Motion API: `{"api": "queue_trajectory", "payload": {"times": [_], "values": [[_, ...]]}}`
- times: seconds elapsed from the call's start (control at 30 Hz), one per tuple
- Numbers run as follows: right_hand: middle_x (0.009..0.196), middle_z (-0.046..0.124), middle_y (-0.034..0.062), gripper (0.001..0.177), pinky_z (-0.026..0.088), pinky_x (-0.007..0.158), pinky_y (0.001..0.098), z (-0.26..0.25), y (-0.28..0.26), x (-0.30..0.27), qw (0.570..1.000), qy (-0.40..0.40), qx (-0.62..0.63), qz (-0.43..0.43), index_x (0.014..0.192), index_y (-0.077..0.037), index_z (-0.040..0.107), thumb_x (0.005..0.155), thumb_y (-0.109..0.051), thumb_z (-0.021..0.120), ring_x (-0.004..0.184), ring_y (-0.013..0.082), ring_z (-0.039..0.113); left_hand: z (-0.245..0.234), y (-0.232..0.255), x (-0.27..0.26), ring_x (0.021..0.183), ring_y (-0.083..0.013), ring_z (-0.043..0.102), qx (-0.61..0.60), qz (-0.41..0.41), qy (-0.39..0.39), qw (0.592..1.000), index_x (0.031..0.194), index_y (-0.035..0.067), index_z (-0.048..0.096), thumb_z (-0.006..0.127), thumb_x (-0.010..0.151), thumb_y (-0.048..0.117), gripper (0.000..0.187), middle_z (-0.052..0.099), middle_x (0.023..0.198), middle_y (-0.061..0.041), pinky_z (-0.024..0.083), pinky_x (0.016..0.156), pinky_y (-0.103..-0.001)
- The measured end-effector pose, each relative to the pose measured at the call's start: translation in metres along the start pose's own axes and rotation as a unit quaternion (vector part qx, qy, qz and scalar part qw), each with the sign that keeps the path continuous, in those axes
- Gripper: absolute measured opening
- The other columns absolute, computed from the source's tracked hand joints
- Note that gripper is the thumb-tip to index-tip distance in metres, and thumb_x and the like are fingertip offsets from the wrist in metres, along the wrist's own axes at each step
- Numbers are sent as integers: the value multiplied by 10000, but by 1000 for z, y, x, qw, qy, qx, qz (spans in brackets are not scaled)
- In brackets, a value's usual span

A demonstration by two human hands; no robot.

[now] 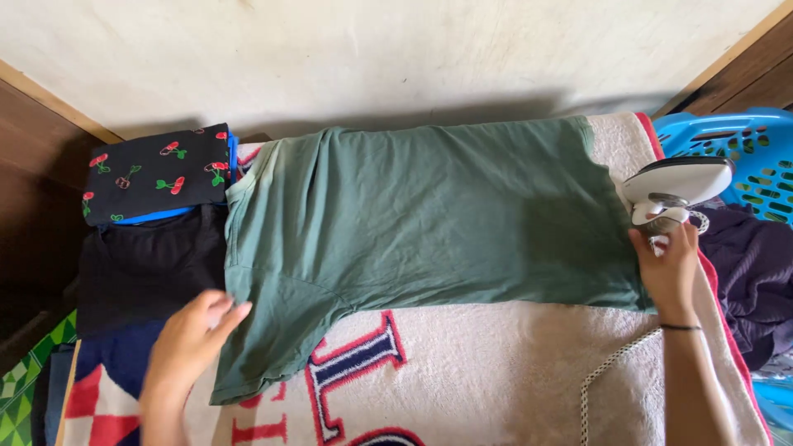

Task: Ironing a green t-shirt and then folding it neatly on a workspace.

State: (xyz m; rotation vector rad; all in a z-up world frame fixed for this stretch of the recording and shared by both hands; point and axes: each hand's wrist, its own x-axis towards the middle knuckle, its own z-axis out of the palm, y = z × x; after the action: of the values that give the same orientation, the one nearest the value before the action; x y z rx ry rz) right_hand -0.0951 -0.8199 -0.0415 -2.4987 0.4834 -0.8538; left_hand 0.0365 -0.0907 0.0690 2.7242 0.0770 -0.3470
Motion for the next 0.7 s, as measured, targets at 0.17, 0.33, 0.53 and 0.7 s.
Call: {"api": "queue_trajectory", "payload": {"times": [0.17,0.33,0.53,0.7], "values": [[1221,661,76,261,514,944,259,-3,11,19,966,5,257,20,1215,8,510,1165,-125,728,1079,126,584,46,23,35,1063,-395,675,-2,185,213,959,1104,42,666,735,888,385,412,710,1156,-192,532,884,-447],[1043,645,-18,140,516,886,226,-77,-3,-3,936,49,330,112,1208,-58,577,1183,-189,622,933,62,622,64,11,48,1077,-463,620,66,148,318,934,1237,-9,601,715,924,383,515,658,1223,-257,503,924,-497],[784,577,-1,270,415,650,191,-96,-50,-24,941,-39,297,157,1022,-36,581,1203,-235,600,680,54,505,46,25,72,996,-488,664,38,33,254,966,1282,-50,597,693,958,522,663,690,1095,-296,529,827,-544],[751,583,4,195,411,538,232,-32,-166,6,936,-143,247,208,1103,-22,655,1035,-204,636,628,64,508,48,39,86,883,-503,678,46,-25,227,973,1154,14,646,690,944,490,523,714,962,-275,530,745,-581]]}}
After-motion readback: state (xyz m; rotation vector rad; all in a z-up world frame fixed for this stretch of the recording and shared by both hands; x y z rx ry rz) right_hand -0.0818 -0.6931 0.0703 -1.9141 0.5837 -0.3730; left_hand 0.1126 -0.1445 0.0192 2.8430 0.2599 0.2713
